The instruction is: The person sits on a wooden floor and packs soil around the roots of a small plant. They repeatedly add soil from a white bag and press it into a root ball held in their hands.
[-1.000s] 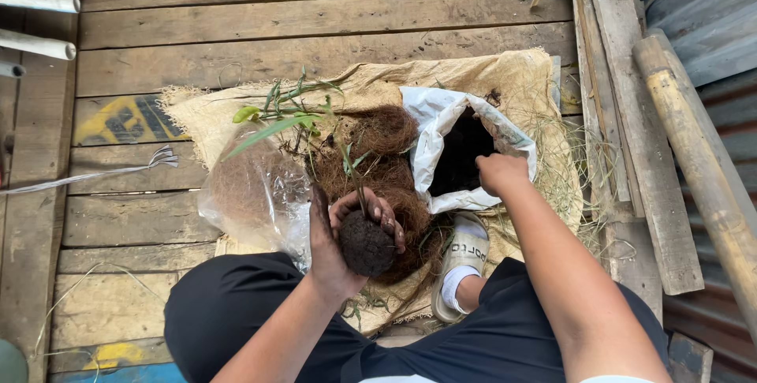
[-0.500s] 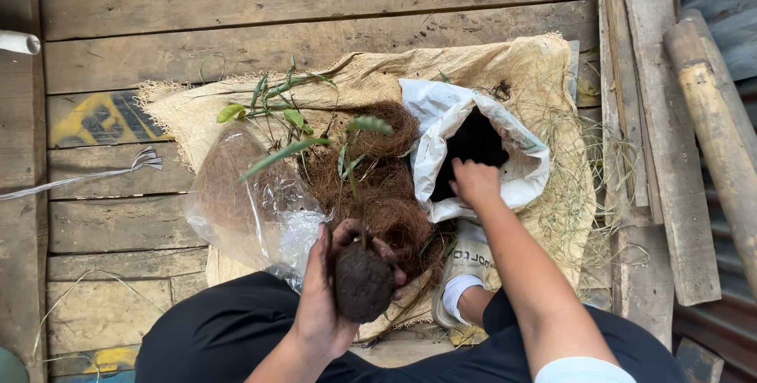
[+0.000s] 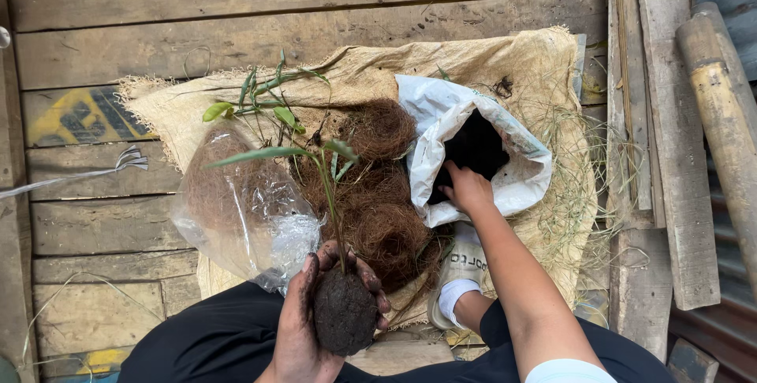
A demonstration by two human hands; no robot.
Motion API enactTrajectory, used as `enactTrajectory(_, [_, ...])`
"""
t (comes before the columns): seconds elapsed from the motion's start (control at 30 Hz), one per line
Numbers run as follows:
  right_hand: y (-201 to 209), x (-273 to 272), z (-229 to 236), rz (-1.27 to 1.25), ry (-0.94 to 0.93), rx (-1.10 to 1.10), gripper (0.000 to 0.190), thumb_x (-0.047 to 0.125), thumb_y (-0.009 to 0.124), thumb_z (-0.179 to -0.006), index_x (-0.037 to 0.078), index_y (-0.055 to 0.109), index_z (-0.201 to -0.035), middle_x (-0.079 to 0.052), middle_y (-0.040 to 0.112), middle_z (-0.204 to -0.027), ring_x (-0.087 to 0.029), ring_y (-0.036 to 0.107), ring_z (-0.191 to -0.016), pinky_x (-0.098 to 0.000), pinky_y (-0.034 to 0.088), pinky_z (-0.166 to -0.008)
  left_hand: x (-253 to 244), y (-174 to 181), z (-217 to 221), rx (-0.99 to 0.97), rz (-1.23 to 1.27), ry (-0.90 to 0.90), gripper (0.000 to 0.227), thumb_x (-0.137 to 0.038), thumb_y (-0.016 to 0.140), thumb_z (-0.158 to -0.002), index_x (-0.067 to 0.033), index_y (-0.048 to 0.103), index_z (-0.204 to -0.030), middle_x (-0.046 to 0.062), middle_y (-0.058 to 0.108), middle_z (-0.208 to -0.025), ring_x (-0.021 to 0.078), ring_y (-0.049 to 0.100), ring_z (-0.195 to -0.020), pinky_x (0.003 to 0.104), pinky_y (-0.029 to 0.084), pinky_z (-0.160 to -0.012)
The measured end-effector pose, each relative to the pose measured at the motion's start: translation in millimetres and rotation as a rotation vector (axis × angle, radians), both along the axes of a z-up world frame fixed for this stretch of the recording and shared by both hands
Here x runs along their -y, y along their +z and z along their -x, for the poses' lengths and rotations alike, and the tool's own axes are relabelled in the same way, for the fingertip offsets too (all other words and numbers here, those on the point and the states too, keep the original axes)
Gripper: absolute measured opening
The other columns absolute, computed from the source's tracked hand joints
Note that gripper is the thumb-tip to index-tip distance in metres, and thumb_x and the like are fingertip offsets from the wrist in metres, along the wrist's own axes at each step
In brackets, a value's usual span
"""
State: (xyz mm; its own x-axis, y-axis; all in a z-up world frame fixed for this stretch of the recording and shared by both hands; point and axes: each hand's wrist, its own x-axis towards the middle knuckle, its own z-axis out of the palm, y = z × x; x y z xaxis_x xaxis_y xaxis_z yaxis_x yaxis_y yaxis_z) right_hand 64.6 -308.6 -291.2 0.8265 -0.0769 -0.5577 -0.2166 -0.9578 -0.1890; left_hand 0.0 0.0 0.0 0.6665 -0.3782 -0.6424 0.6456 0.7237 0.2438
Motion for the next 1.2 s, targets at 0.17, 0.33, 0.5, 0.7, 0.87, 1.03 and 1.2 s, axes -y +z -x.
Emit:
enactTrajectory(0.17, [-3.9,2.0,0.0,-0.046,-0.083,0.027,0.057,0.032,0.072,-0.09,0.019,0.049,-0.14,-0.022,0.072,-0.111,-0.045,0.068,-0.104,-0.0549,0.055,-0.087,-0.2,-0.8,-0.4,-0.003,0.009,-0.009,0.041,-0.049,0.035,-0.104,-0.0136,0.051,-0.118,0.014,0.064,-0.097,0.0301,0.07,-0.085,0.044,0.063,-0.067])
enactTrajectory(0.33, [-20.1,17.9,-5.9,-0.241,-0.25,0.074,0.061,0.028,0.07,-0.092,0.01,0.042,-0.144,-0.033,0.069,-0.107,-0.051,0.066,-0.104,-0.0542,0.052,-0.094,-1.9,-4.6,2.4,0.036,0.021,-0.027,0.042,-0.049,0.035,-0.105,-0.0127,0.05,-0.119,0.014,0.064,-0.1,0.0311,0.072,-0.088,0.045,0.063,-0.07])
enactTrajectory(0.5, [-22.4,24.8,-11.6,-0.367,-0.367,0.263,0.059,0.028,0.074,-0.087,0.007,0.051,-0.137,-0.028,0.07,-0.11,-0.045,0.068,-0.104,-0.0484,0.054,-0.091,-1.1,-7.4,2.6,0.011,-0.031,-0.045,0.042,-0.052,0.034,-0.102,-0.0174,0.049,-0.12,0.014,0.066,-0.099,0.031,0.073,-0.086,0.044,0.065,-0.07])
enactTrajectory(0.7, [1.0,30.7,-13.8,-0.379,-0.467,0.252,0.039,0.03,0.072,-0.092,0.011,0.066,-0.126,-0.02,0.074,-0.109,-0.035,0.073,-0.101,-0.0422,0.055,-0.089,-3.5,-5.5,0.2,0.073,-0.01,-0.047,0.04,-0.052,0.038,-0.103,-0.0161,0.048,-0.117,0.013,0.066,-0.099,0.0296,0.073,-0.085,0.044,0.065,-0.07])
enactTrajectory(0.87, [33.2,38.7,-4.2,-0.447,-0.432,0.416,0.035,0.03,0.07,-0.096,0.012,0.063,-0.126,-0.018,0.075,-0.11,-0.034,0.073,-0.104,-0.0427,0.055,-0.089,-3.9,-2.2,-3.1,0.095,-0.069,-0.051,0.041,-0.053,0.04,-0.104,-0.0143,0.048,-0.116,0.014,0.066,-0.098,0.0292,0.073,-0.085,0.044,0.065,-0.071])
enactTrajectory(1.03, [72.3,44.1,-1.8,-0.423,-0.41,0.46,0.043,0.026,0.072,-0.093,0.016,0.057,-0.132,-0.018,0.073,-0.113,-0.034,0.071,-0.104,-0.0433,0.054,-0.089,-0.1,-2.5,-4.0,0.131,-0.154,-0.08,0.043,-0.054,0.041,-0.102,-0.0147,0.048,-0.118,0.012,0.067,-0.098,0.0278,0.074,-0.085,0.042,0.065,-0.072])
enactTrajectory(1.2, [100.4,44.1,0.3,-0.419,-0.384,0.439,0.048,0.021,0.074,-0.089,0.016,0.057,-0.133,-0.017,0.073,-0.113,-0.033,0.071,-0.102,-0.0425,0.055,-0.088,1.6,-3.0,-5.8,0.185,-0.181,-0.087,0.041,-0.052,0.041,-0.102,-0.0164,0.047,-0.121,0.013,0.069,-0.099,0.0258,0.073,-0.085,0.042,0.065,-0.071])
